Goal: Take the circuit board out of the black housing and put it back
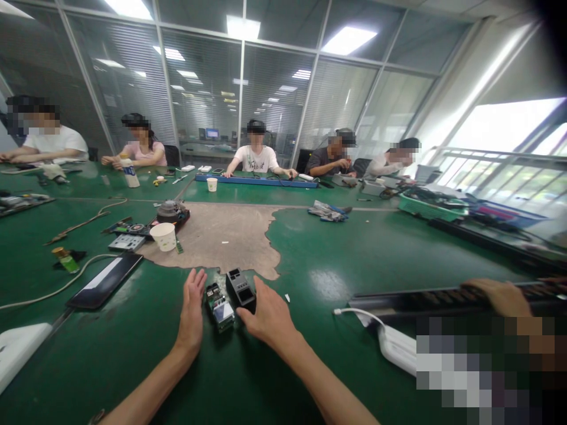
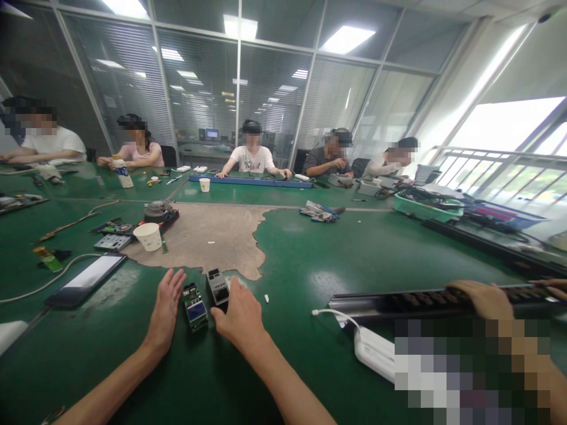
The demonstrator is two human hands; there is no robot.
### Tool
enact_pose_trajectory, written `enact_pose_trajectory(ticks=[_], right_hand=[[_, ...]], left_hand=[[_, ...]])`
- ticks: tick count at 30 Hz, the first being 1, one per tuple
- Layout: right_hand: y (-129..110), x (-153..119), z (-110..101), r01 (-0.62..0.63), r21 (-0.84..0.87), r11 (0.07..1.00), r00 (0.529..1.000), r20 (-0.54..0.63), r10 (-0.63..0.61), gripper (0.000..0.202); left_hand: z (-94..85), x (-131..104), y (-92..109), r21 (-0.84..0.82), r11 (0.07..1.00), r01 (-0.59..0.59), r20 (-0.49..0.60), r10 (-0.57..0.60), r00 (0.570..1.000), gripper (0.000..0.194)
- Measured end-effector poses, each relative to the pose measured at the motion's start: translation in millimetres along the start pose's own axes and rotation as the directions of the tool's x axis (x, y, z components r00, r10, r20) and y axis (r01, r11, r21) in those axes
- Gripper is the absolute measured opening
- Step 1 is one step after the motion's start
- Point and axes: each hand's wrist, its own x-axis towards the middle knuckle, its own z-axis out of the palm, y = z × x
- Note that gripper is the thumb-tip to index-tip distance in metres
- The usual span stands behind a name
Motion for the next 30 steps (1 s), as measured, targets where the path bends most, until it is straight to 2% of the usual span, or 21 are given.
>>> enact_pose_trajectory(ticks=[7, 13, 18, 23, 27, 30], right_hand=[[-7.3, 1.6, 0.1, 0.052, 0.135, 0.989, 0.994, -0.103, -0.038, 0.041], [-33.1, -5.3, -14.0, 0.15, 0.251, 0.956, 0.971, -0.22, -0.094, 0.053], [-50.6, -16.1, -8.3, 0.219, 0.21, 0.953, 0.966, -0.181, -0.183, 0.053], [-55.7, -18.2, -0.1, 0.221, 0.153, 0.963, 0.971, -0.125, -0.203, 0.045], [-51.9, -20.2, 5.7, 0.212, 0.127, 0.969, 0.977, -0.042, -0.208, 0.04], [-45.5, -24.7, 12.0, 0.236, 0.125, 0.964, 0.97, 0.024, -0.24, 0.053]], left_hand=[[0.9, -2.3, 3.5, 0.0, 1.0, 0.013, 0.009, -0.013, 1.0, 0.059], [3.2, -4.8, 8.4, -0.025, 0.999, 0.025, 0.008, -0.025, 1.0, 0.058], [1.9, -5.7, 9.5, -0.048, 0.998, 0.046, 0.009, -0.046, 0.999, 0.057], [0.0, -6.6, 9.5, -0.026, 0.999, 0.044, 0.006, -0.044, 0.999, 0.056], [-1.6, -2.5, 10.4, -0.003, 1.0, -0.017, -0.025, 0.017, 1.0, 0.055], [-5.4, 4.7, 11.8, 0.0, 0.995, -0.095, -0.07, 0.095, 0.993, 0.055]])
